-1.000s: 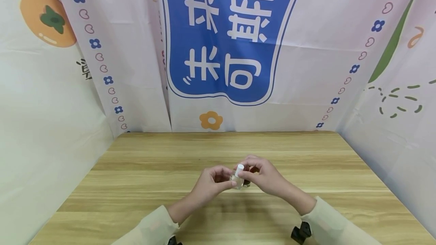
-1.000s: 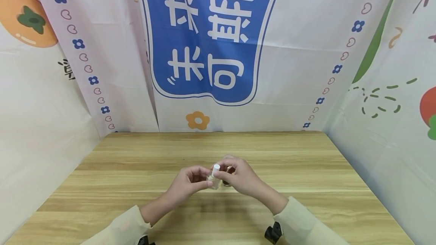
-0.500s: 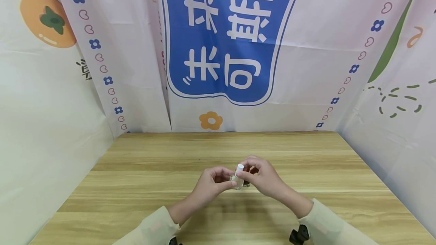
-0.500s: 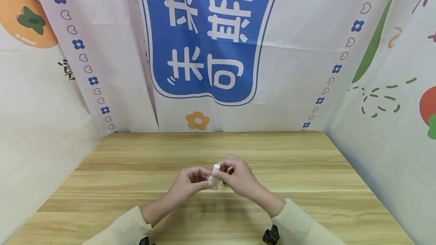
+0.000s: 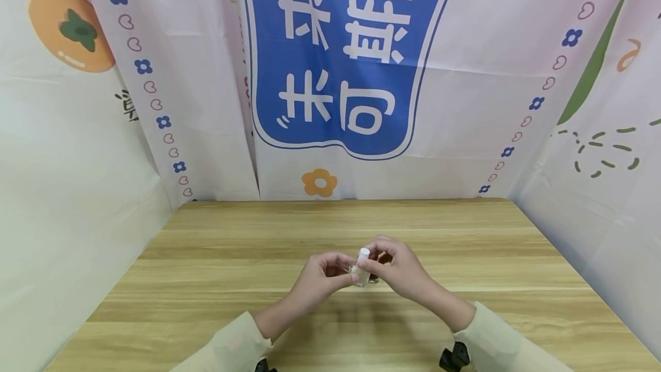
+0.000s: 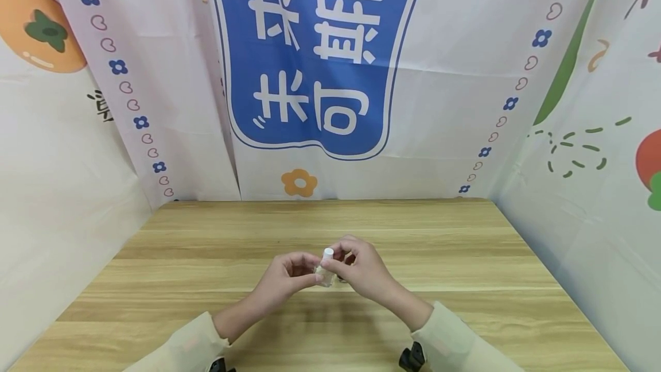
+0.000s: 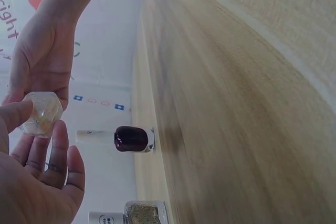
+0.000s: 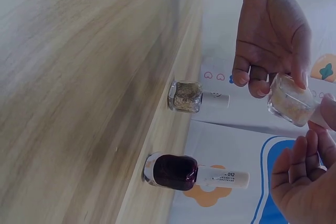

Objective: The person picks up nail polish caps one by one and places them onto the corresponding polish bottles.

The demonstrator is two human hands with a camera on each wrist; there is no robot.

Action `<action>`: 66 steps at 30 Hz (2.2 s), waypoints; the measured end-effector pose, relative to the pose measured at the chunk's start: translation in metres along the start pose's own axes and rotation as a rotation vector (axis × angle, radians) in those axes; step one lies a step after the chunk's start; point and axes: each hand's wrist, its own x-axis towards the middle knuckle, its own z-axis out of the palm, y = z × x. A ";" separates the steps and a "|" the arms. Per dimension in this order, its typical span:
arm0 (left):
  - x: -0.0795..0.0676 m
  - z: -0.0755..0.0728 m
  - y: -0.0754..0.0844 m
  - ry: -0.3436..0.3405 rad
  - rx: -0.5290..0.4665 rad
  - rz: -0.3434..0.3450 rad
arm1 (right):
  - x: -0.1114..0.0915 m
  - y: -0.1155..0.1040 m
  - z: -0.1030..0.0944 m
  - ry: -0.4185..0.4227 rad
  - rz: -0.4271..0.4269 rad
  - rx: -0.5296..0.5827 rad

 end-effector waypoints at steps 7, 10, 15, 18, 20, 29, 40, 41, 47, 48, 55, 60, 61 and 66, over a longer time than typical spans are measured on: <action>0.000 0.000 -0.001 -0.012 -0.003 -0.002 | -0.003 -0.003 -0.002 -0.025 0.039 0.067; 0.000 -0.001 0.001 -0.007 0.023 -0.006 | -0.004 -0.003 -0.002 -0.019 0.065 0.083; -0.001 0.000 0.002 -0.003 0.038 -0.011 | -0.005 -0.003 -0.001 0.001 0.087 0.080; -0.001 0.001 0.002 -0.004 0.029 -0.013 | -0.007 -0.007 -0.001 0.005 0.101 0.075; -0.002 0.003 0.000 -0.004 0.029 -0.009 | -0.008 -0.015 -0.001 0.008 0.101 0.062; -0.003 0.009 -0.006 0.032 0.050 0.033 | -0.009 -0.002 0.003 0.061 0.085 0.020; -0.005 0.011 -0.013 0.038 0.092 0.015 | -0.014 0.010 0.009 0.077 0.112 0.064; -0.004 0.011 -0.015 0.037 0.099 0.014 | -0.014 0.010 0.009 0.078 0.116 0.066; -0.004 0.011 -0.021 0.024 0.142 -0.006 | -0.017 0.015 0.011 0.063 0.128 0.067; -0.005 0.011 -0.021 0.023 0.148 -0.008 | -0.017 0.016 0.012 0.059 0.129 0.069; -0.003 0.011 -0.023 0.028 0.178 -0.006 | -0.017 0.020 0.013 0.055 0.126 0.057; -0.002 0.011 -0.026 0.026 0.204 -0.007 | -0.017 0.024 0.013 0.048 0.125 0.049; -0.001 0.011 -0.026 0.024 0.207 -0.005 | -0.017 0.024 0.013 0.047 0.126 0.049; -0.001 0.011 -0.028 0.014 0.224 -0.005 | -0.018 0.027 0.014 0.049 0.136 0.055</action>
